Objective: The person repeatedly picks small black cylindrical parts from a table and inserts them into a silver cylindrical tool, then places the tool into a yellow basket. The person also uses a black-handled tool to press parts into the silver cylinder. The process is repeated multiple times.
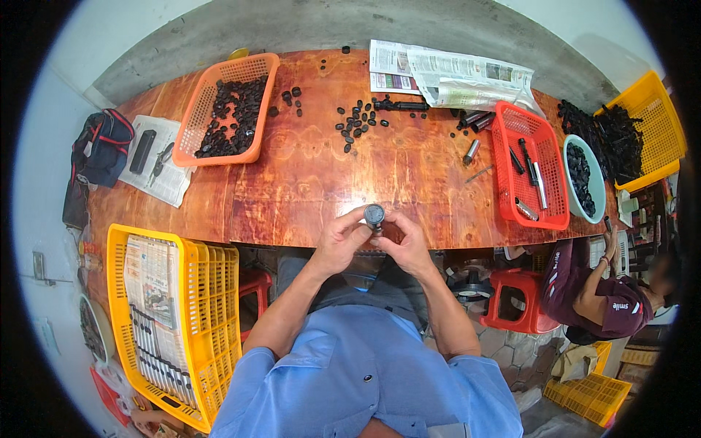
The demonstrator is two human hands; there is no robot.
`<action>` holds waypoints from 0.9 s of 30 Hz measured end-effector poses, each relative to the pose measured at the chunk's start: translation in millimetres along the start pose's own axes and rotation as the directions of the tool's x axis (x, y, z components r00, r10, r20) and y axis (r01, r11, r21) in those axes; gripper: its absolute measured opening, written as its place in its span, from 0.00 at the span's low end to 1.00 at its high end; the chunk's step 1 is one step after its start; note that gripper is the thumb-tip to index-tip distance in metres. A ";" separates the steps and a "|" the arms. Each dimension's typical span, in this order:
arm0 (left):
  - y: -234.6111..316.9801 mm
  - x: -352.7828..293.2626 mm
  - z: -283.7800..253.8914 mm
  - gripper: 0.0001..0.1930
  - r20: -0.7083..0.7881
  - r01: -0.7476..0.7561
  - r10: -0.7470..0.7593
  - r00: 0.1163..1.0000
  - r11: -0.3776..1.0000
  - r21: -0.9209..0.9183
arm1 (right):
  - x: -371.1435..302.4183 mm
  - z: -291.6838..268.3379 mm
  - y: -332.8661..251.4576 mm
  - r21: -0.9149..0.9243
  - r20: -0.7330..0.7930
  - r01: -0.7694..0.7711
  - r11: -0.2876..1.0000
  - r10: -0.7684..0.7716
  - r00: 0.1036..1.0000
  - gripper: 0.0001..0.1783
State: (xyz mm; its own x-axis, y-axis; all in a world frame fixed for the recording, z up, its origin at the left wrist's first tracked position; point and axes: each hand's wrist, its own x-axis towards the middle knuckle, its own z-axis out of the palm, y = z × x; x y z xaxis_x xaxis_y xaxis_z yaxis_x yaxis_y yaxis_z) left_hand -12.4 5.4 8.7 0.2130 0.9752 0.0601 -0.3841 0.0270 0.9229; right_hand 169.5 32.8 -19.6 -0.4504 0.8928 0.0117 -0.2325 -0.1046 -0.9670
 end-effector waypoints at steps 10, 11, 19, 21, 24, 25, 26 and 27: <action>5.4 6.2 5.8 0.24 -0.012 -0.105 0.105 0.994 0.994 -0.031 | -9.0 10.8 -3.9 -0.280 -0.042 -0.030 0.959 0.019 0.999 0.21; 7.4 4.7 8.0 0.22 -0.020 -0.108 0.108 0.994 0.994 -0.032 | -9.5 13.4 -1.1 -0.222 -0.053 -0.035 0.974 0.024 0.998 0.21; 14.6 -2.9 32.4 0.12 -0.063 -0.200 0.207 0.976 0.975 0.097 | -9.1 24.2 9.6 -0.538 0.015 0.188 0.822 -0.214 0.977 0.20; 19.0 -4.1 40.2 0.09 -0.052 -0.259 0.271 0.961 0.950 0.172 | -9.5 25.6 11.5 -0.550 0.004 0.182 0.815 -0.215 0.977 0.19; 19.4 -2.9 41.8 0.06 0.003 -0.384 0.412 0.911 0.846 0.370 | -11.0 26.4 16.7 -0.638 -0.008 0.206 0.742 -0.274 0.962 0.15; 21.3 -4.4 46.2 0.05 -0.075 -0.325 0.359 0.930 0.900 0.290 | -12.9 27.6 17.5 -0.619 -0.028 0.216 0.755 -0.296 0.955 0.14; 24.2 -7.0 52.8 0.04 -0.150 -0.266 0.299 0.942 0.942 0.204 | -13.0 32.3 15.4 -0.600 -0.045 0.228 0.767 -0.316 0.948 0.13; 24.9 -8.2 57.2 0.04 -0.218 -0.210 0.230 0.948 0.971 0.111 | -12.3 37.7 12.3 -0.580 -0.062 0.239 0.779 -0.335 0.940 0.11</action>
State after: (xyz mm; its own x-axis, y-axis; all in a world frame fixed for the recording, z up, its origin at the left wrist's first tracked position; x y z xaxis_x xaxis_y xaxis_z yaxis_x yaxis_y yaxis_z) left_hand 27.7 -14.4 53.0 -0.0823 0.9789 0.1868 -0.3180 -0.2034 0.9260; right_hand 139.7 4.0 -22.0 -0.2916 0.9017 0.3192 0.2111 0.3862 -0.8980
